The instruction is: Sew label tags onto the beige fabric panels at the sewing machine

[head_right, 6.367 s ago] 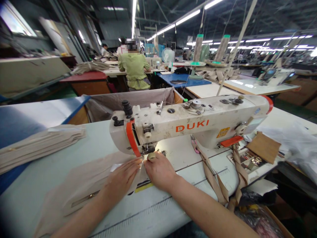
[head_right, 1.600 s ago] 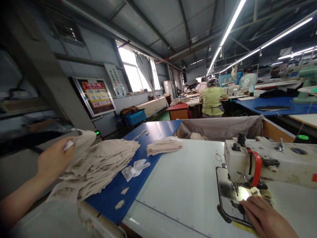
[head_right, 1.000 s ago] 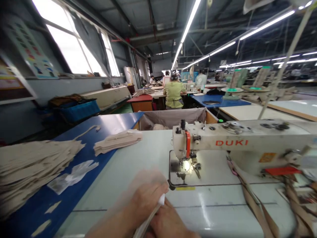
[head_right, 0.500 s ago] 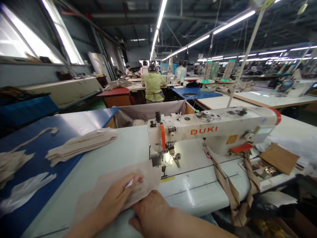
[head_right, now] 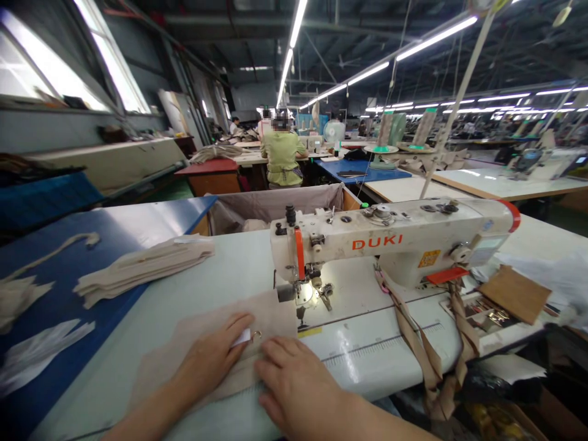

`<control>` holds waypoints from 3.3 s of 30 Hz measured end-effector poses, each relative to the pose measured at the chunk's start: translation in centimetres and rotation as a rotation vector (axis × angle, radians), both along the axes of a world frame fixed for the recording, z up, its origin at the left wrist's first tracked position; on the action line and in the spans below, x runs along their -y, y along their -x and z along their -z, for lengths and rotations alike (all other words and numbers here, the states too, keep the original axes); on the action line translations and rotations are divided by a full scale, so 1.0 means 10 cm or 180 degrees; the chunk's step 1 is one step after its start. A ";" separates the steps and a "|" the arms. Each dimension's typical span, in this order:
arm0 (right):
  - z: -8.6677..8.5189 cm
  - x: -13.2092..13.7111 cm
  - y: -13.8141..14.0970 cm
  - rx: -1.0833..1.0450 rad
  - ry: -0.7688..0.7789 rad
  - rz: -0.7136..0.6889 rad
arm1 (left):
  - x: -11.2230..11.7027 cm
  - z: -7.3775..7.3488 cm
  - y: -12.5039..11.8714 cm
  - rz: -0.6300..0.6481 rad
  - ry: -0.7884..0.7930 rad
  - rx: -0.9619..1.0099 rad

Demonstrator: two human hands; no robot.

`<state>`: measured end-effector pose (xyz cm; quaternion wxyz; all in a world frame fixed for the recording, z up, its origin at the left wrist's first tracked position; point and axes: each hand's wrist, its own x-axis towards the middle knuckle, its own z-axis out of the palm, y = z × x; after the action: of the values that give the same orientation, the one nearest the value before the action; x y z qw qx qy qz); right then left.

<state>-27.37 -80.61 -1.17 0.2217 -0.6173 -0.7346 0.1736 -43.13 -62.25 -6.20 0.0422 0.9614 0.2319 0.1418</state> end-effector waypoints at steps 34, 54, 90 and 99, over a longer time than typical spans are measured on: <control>0.33 -0.46 -0.41 -0.1278 -0.0773 0.1143 | 0.19 -0.26 -0.43 0.1135 -0.0712 0.1152; 0.46 0.00 -0.35 0.0430 -0.0538 0.0223 | 0.15 0.02 -0.60 0.1255 -0.0863 0.0359; 0.36 -0.33 -0.59 0.0790 -0.0657 0.0514 | 0.20 0.10 -0.59 0.1166 -0.0903 0.0100; 0.46 -0.36 -0.59 0.1099 -0.0832 0.0438 | 0.22 0.12 -0.55 0.1205 -0.1137 0.0348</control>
<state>-21.43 -77.02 -5.76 0.1822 -0.6526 -0.7340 -0.0468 -37.61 -64.45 -7.45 -0.0900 0.9708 0.0165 0.2219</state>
